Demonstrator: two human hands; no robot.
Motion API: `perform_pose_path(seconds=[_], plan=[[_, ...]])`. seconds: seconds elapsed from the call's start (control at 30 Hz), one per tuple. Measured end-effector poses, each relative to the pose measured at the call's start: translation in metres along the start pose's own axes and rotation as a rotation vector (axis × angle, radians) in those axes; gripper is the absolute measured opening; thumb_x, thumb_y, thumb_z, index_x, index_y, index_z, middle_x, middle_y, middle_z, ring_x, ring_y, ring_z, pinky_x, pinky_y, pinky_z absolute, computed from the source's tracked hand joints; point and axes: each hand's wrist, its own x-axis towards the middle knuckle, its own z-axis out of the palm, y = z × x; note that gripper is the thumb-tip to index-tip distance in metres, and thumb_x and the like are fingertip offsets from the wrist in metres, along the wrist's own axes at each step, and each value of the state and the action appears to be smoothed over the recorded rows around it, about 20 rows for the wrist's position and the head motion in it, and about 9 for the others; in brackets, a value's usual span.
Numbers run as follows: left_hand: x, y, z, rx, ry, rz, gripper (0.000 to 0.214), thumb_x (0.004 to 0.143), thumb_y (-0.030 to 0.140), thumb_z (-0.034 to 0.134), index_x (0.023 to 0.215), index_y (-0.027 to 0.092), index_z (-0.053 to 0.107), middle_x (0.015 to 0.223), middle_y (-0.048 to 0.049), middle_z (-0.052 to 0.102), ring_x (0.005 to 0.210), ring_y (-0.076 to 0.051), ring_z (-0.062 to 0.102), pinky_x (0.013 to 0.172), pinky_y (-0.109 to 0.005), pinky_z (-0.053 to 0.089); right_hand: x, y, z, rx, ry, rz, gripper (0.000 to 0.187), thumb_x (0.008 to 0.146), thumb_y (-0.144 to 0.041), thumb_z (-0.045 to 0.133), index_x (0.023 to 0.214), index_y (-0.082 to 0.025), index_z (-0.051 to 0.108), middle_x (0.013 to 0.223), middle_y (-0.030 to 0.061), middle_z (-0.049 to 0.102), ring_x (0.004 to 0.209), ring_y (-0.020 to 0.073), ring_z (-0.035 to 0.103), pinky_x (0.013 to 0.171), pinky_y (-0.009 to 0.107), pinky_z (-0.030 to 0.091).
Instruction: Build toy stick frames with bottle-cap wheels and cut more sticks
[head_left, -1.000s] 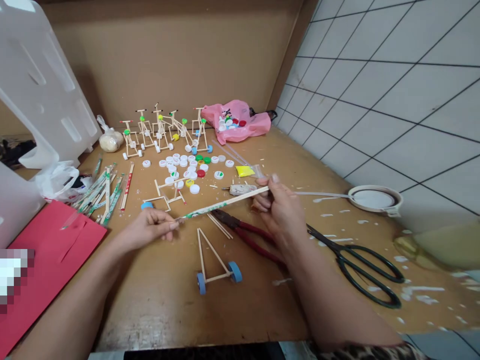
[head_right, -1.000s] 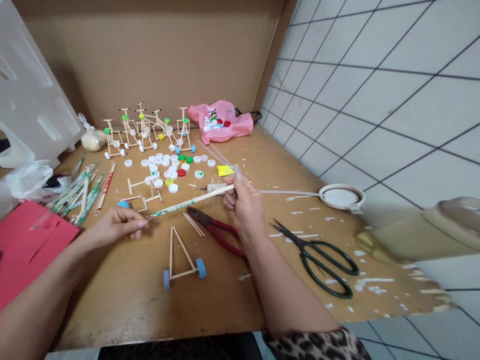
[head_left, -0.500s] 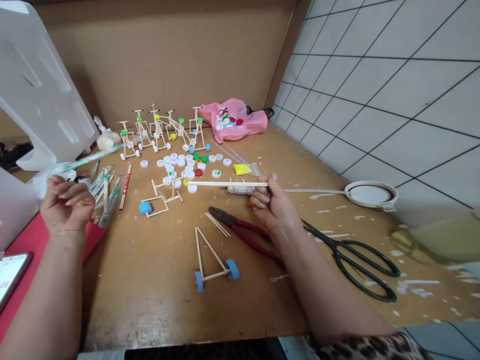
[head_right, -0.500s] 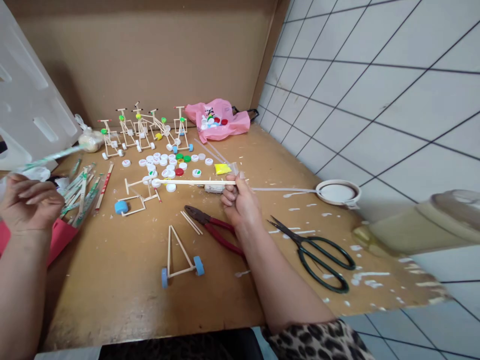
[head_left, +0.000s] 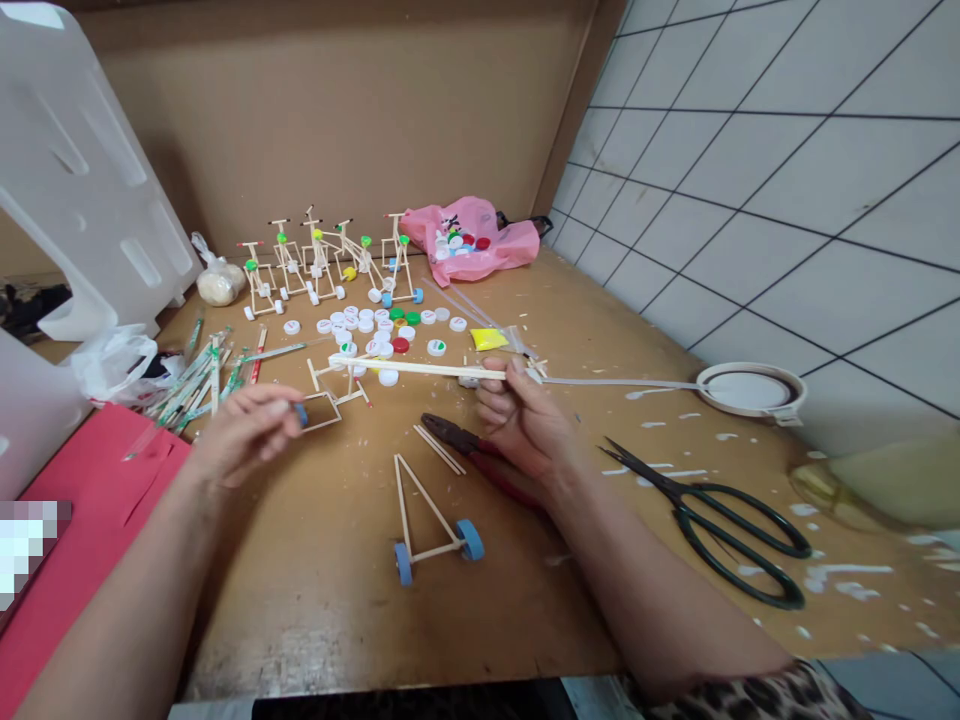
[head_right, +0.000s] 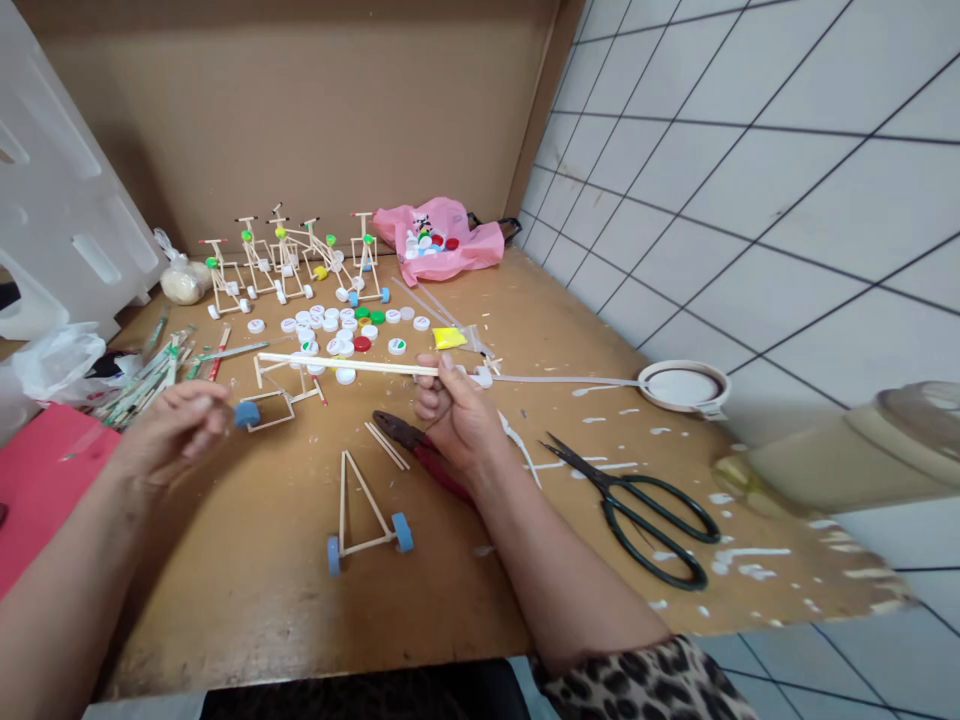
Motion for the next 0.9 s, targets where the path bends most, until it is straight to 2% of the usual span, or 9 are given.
perform_pose_path(seconds=[0.03,0.1,0.2,0.3,0.43,0.53,0.67,0.73,0.9], plan=[[0.000,-0.008,0.012,0.056,-0.002,-0.059,0.023,0.058,0.030,0.084,0.076,0.018,0.075,0.053,-0.0006,0.068,0.035,-0.004,0.048,0.030,-0.010,0.034,-0.003,0.002,0.002,0.008,-0.033,0.034,0.027,0.060,-0.040,0.080,0.071,-0.021,0.064,0.053,-0.0076,0.047,0.041,0.0032,0.034,0.035,0.015,0.029],[0.000,-0.022,0.033,0.091,-0.008,-0.086,0.030,0.057,0.031,0.084,0.084,0.020,0.076,0.061,-0.0030,0.072,0.043,-0.008,0.055,0.035,-0.014,0.040,-0.009,0.008,0.007,0.016,-0.102,0.118,0.029,0.055,-0.039,0.082,0.072,-0.020,0.068,0.055,-0.0065,0.051,0.043,0.0035,0.038,0.037,0.015,0.032],[-0.002,-0.035,0.054,0.117,0.008,-0.018,0.024,0.057,0.038,0.083,0.070,0.019,0.074,0.068,-0.0055,0.073,0.048,-0.010,0.056,0.040,-0.020,0.044,-0.016,0.017,0.014,-0.010,-0.200,0.241,0.031,0.050,-0.039,0.085,0.070,-0.019,0.071,0.055,-0.0055,0.056,0.044,0.0038,0.045,0.040,0.016,0.036],[-0.004,-0.039,0.060,0.127,0.078,0.013,0.030,0.056,0.045,0.081,0.071,0.019,0.075,0.066,-0.0044,0.072,0.048,-0.011,0.055,0.043,-0.023,0.045,-0.023,0.027,0.020,-0.080,-0.260,0.290,0.029,0.052,-0.038,0.083,0.072,-0.019,0.074,0.058,-0.0042,0.060,0.047,0.0043,0.050,0.044,0.016,0.041],[-0.004,-0.039,0.056,0.182,0.186,0.114,0.038,0.056,0.050,0.079,0.075,0.018,0.076,0.053,-0.0002,0.064,0.043,-0.008,0.050,0.042,-0.022,0.041,-0.031,0.035,0.026,-0.241,-0.341,0.267,0.021,0.060,-0.037,0.078,0.073,-0.020,0.075,0.058,-0.0027,0.064,0.049,0.0063,0.053,0.048,0.019,0.045],[-0.003,-0.038,0.053,0.281,0.225,0.191,0.034,0.057,0.049,0.079,0.071,0.019,0.076,0.056,0.0010,0.063,0.043,-0.006,0.048,0.044,-0.021,0.040,-0.034,0.039,0.029,-0.447,-0.409,0.166,0.016,0.067,-0.036,0.073,0.070,-0.020,0.075,0.056,-0.0019,0.064,0.050,0.0083,0.053,0.050,0.021,0.044],[-0.005,-0.037,0.050,0.385,0.209,0.205,0.027,0.062,0.045,0.077,0.070,0.019,0.075,0.066,-0.0023,0.071,0.050,-0.010,0.055,0.052,-0.024,0.048,-0.031,0.044,0.029,-0.725,-0.427,-0.158,0.010,0.071,-0.031,0.068,0.070,-0.024,0.076,0.062,-0.0004,0.068,0.058,0.0120,0.055,0.056,0.024,0.044],[-0.007,-0.036,0.049,0.462,0.202,0.250,0.022,0.065,0.041,0.075,0.071,0.020,0.076,0.067,-0.0030,0.072,0.056,-0.013,0.060,0.057,-0.026,0.051,-0.028,0.046,0.028,-0.802,-0.436,-0.271,0.011,0.073,-0.029,0.066,0.070,-0.025,0.076,0.064,0.0007,0.069,0.062,0.0136,0.057,0.060,0.026,0.045],[-0.004,-0.039,0.044,0.670,0.152,0.418,0.010,0.071,0.031,0.070,0.070,0.022,0.075,0.073,-0.0039,0.074,0.069,-0.017,0.066,0.068,-0.028,0.052,-0.023,0.047,0.025,-0.864,-0.413,-0.332,0.013,0.075,-0.026,0.063,0.073,-0.025,0.076,0.068,0.0020,0.069,0.064,0.0146,0.059,0.062,0.028,0.046]])
